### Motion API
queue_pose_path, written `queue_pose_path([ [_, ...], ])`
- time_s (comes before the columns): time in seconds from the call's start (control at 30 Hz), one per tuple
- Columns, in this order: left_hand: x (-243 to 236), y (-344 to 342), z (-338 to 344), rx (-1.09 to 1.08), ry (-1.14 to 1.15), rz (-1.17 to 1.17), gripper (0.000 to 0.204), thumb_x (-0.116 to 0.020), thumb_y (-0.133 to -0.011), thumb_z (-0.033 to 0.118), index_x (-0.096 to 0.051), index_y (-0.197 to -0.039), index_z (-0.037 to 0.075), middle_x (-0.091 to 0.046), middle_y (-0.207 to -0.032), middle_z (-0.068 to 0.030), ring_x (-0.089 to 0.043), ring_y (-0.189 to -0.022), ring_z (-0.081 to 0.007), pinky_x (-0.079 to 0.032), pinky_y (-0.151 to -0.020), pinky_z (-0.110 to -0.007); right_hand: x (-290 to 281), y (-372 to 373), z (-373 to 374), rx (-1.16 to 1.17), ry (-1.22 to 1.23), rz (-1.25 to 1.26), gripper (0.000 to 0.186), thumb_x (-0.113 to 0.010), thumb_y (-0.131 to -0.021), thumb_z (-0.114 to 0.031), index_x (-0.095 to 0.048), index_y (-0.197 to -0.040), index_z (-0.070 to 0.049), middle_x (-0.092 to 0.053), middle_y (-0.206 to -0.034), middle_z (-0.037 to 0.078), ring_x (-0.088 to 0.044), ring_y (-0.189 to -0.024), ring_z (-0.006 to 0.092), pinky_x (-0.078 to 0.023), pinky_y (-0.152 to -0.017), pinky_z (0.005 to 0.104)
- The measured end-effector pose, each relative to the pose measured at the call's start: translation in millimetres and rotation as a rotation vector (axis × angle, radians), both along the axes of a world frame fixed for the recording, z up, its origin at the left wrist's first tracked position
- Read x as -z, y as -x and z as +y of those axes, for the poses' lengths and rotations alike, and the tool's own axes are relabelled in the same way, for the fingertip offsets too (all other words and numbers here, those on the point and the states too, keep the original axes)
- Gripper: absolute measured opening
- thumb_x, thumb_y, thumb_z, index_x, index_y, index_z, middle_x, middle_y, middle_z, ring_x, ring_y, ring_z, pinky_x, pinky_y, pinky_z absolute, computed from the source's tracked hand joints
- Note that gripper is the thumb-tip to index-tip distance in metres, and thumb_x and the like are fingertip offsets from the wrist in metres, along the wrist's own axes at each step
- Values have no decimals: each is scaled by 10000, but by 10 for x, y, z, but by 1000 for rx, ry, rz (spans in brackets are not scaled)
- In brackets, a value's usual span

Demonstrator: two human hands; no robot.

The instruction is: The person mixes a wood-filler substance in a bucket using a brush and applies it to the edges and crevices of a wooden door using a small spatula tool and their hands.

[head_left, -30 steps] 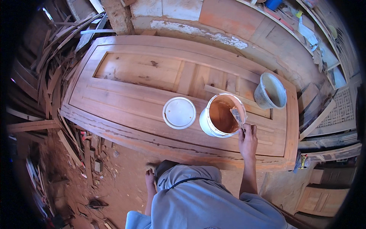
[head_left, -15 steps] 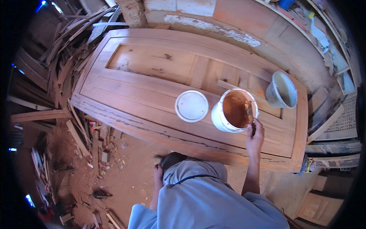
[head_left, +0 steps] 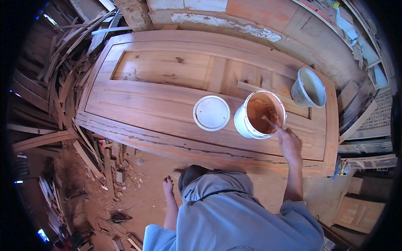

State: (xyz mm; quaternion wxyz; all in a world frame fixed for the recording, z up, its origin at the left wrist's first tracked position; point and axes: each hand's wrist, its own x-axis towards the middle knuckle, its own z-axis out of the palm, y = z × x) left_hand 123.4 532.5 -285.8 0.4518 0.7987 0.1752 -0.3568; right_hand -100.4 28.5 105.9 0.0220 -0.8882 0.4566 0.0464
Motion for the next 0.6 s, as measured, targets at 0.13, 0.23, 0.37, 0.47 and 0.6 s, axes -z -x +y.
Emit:
queue_pose_path([
  [0.13, 33, 154, -50, -72, 4, -17, 401, -531, -972, 403, -579, -1178, 62, -617, -1046, -33, -599, -847, -157, -471, -630, -293, -80, -59, 52, -23, -113, -45, 368, -545, -941, -183, -598, -1301, -236, -624, -969, 120, -656, -871, 326, -528, -715, 466],
  [0.23, -48, 346, -305, 66, -67, -132, 492, -509, -962, 417, -597, -1206, -1, -668, -1007, -185, -644, -964, -295, -515, -753, -393, -63, -28, -8, 20, -206, -229, 352, -523, -973, -207, -585, -1319, -207, -620, -987, 151, -644, -894, 342, -513, -740, 460],
  [0.37, -185, 607, -515, 244, -161, -110, 490, -497, -959, 403, -587, -1238, 11, -617, -1163, -304, -574, -1131, -457, -467, -923, -476, 140, 50, -82, 40, -240, -493, 342, -504, -1001, -227, -572, -1326, -143, -612, -1000, 173, -629, -892, 360, -494, -762, 446],
  [0.47, -322, 669, -622, 338, -215, -166, 489, -505, -961, 403, -596, -1222, 0, -626, -1145, -303, -587, -1112, -457, -473, -917, -474, 207, 117, -96, 9, -158, -577, 355, -537, -983, -200, -567, -1327, -120, -615, -989, 171, -632, -881, 351, -496, -757, 438],
  [0.6, -137, 521, -488, 239, -124, -199, 466, -508, -970, 372, -611, -1176, -33, -664, -1069, -265, -643, -993, -381, -498, -853, -432, 202, 152, -102, -2, -53, -637, 369, -583, -950, -196, -577, -1316, -146, -615, -949, 153, -644, -831, 337, -507, -702, 441],
])
